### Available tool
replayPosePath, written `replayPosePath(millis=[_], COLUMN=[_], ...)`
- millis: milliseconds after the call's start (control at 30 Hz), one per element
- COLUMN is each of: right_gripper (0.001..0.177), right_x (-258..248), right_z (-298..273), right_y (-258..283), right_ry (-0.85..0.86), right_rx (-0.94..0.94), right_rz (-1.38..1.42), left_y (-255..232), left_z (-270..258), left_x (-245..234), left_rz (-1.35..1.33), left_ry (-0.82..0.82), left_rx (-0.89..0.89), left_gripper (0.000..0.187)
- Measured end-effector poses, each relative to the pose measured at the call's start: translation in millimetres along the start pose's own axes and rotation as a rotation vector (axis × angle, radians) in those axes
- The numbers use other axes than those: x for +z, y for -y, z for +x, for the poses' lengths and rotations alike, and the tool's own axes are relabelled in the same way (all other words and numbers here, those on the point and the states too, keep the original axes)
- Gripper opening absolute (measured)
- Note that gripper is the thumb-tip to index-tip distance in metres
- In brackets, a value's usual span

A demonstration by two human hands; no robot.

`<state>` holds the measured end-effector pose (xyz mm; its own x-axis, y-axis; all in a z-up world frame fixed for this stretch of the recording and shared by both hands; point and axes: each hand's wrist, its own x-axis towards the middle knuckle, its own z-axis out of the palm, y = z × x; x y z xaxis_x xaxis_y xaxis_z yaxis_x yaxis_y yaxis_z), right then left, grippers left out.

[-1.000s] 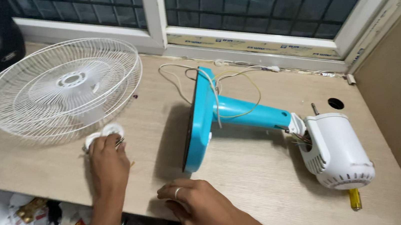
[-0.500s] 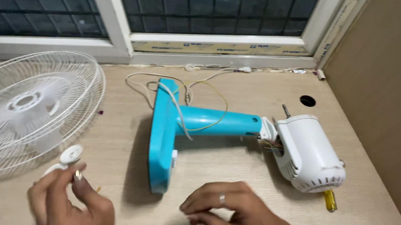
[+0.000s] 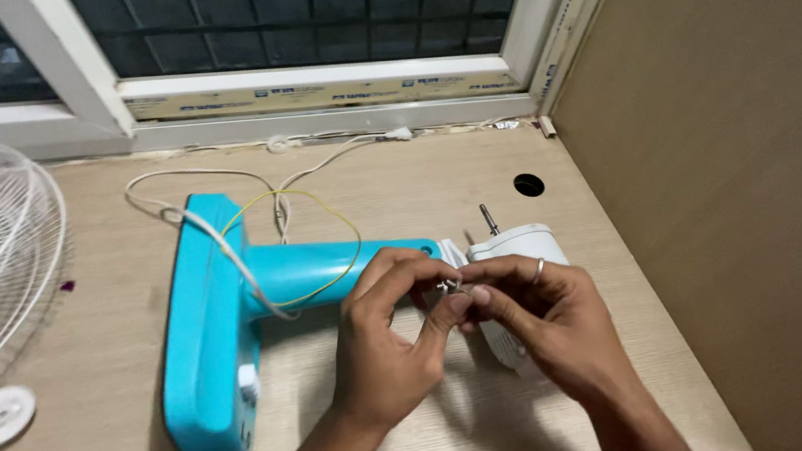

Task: The person aligns the blue fan housing with the white motor unit, inserts and tightens a screw with a yellow screwdriver, then connects the power cord to the motor. The fan remains partially disassembled with the cage and blades off to the side.

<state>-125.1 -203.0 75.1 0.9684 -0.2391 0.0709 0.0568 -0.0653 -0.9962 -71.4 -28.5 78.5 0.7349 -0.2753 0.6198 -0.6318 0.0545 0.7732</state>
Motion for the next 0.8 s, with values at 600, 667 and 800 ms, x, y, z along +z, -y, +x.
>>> replayPosePath(millis=[600, 667, 800], right_gripper=[0.013, 0.012, 0.011], right_x=[-13.8, -11.6, -13.9], right_z=[57.8, 53.9, 49.2], right_y=[13.9, 14.6, 10.8], right_ry=[0.059, 0.053, 0.064], right_rx=[0.033, 0.047, 0.046], right_rz=[-0.265, -0.256, -0.271], left_y=[52.8, 54.4, 59.4], left_z=[6.2, 5.5, 3.6], left_x=[6.8, 7.7, 9.8], left_rz=[0.292, 0.285, 0.216], left_ry=[-0.024, -0.046, 0.016], left_rx=[0.31, 0.284, 0.124], left_gripper=[0.017, 0.013, 0.023])
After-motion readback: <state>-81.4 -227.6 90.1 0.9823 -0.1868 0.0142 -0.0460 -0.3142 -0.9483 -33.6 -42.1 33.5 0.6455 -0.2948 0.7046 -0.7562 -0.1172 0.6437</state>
